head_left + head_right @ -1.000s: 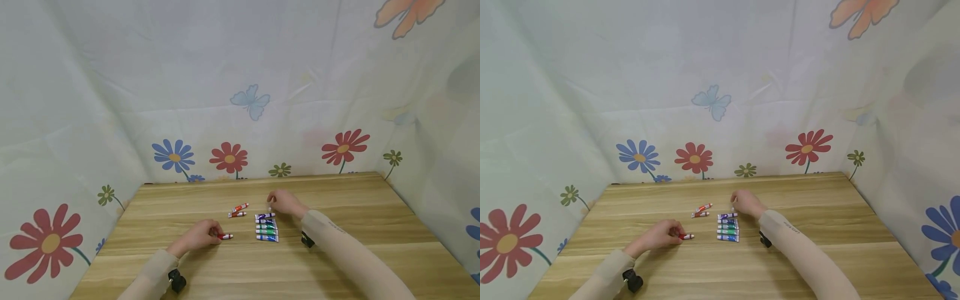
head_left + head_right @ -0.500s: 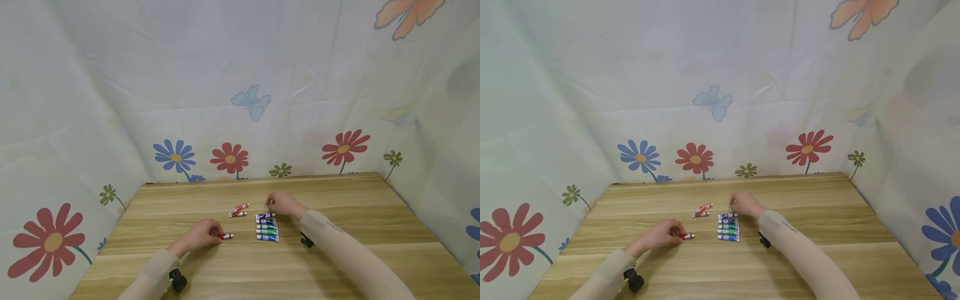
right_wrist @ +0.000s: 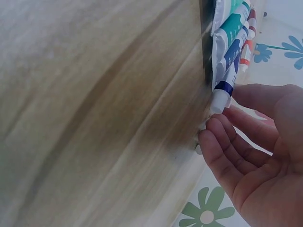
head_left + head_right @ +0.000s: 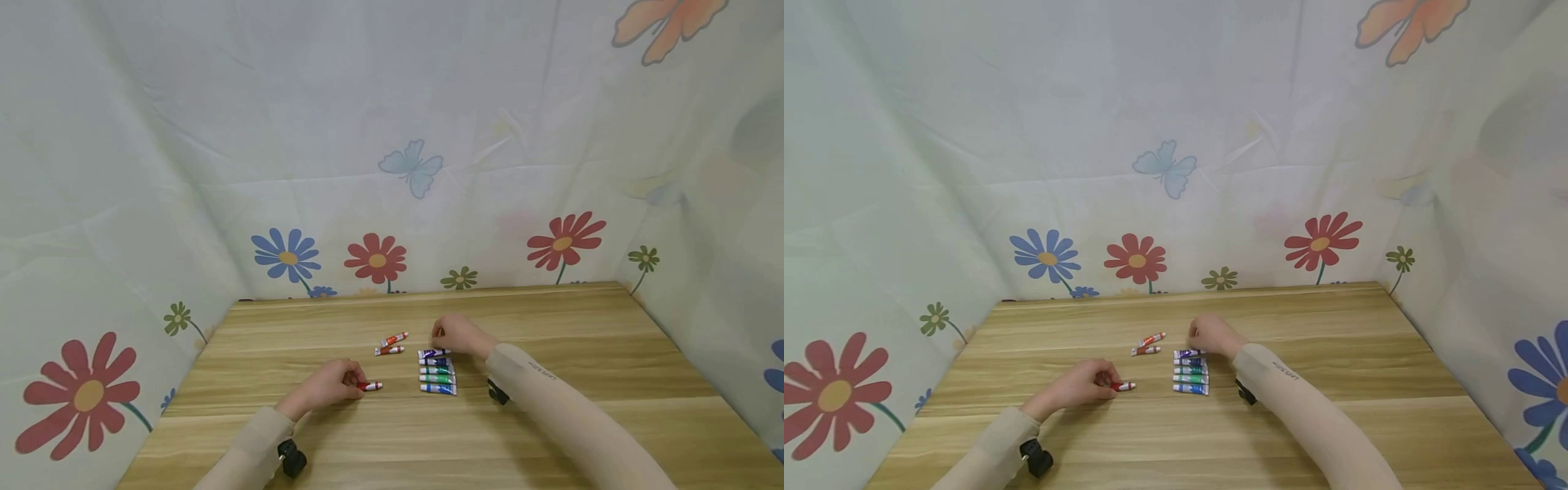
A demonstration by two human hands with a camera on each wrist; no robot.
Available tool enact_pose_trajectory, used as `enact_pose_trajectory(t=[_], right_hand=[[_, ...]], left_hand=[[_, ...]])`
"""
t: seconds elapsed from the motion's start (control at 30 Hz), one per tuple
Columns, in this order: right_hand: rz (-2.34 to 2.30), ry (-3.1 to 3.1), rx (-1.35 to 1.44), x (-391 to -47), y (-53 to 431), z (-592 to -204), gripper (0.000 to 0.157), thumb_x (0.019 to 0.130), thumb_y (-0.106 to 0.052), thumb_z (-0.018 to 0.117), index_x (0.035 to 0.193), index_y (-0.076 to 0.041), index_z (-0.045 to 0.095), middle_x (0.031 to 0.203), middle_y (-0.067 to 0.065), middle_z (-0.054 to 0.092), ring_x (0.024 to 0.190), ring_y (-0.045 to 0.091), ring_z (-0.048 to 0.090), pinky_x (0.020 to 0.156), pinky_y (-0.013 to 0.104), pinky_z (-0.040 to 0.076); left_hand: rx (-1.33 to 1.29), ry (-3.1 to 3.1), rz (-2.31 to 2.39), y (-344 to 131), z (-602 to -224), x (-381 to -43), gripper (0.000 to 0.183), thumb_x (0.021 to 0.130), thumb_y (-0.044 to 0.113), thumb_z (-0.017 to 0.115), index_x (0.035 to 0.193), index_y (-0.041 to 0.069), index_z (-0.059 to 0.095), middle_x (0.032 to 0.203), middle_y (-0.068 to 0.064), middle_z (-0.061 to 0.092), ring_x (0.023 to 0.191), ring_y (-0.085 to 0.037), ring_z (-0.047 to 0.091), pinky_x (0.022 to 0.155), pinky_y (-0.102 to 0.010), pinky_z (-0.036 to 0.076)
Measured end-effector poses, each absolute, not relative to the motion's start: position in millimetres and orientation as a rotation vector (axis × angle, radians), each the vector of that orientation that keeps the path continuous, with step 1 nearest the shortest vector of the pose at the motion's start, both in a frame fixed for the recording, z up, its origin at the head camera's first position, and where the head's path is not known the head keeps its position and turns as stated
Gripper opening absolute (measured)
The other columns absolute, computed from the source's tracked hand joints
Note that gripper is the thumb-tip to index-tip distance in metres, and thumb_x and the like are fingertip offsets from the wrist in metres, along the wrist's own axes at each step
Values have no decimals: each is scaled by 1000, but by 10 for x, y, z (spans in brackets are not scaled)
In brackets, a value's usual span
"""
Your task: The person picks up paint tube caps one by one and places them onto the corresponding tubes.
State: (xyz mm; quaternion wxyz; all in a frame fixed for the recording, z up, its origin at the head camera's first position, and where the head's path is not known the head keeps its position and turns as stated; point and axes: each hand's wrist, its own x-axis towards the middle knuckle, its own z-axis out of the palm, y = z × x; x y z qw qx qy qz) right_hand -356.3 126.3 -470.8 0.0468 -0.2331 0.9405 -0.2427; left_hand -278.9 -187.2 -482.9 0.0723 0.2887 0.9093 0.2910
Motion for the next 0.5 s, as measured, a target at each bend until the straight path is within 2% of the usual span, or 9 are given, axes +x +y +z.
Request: enact_pose_trajectory(t=[0.2,0.5], right_hand=[[-791,2876,-708,-3572,1277,-4769,4,90,-3,70,92,-4,74,82,0,67,72,12,59,70,31,53],[-1024,2846,-591,-3620,1316,-4853,9,91,-9,71,98,-3,73,90,4,69,81,16,63,79,36,55]], left_hand=[[840,2704,914,-1876,-4848,-2796,14,86,10,80,93,6,69,81,4,62,72,-9,55,64,-26,47],[772,2656,978,-1922,-4891,-2850,17,86,12,81,94,7,67,81,3,61,72,-12,54,62,-25,45]])
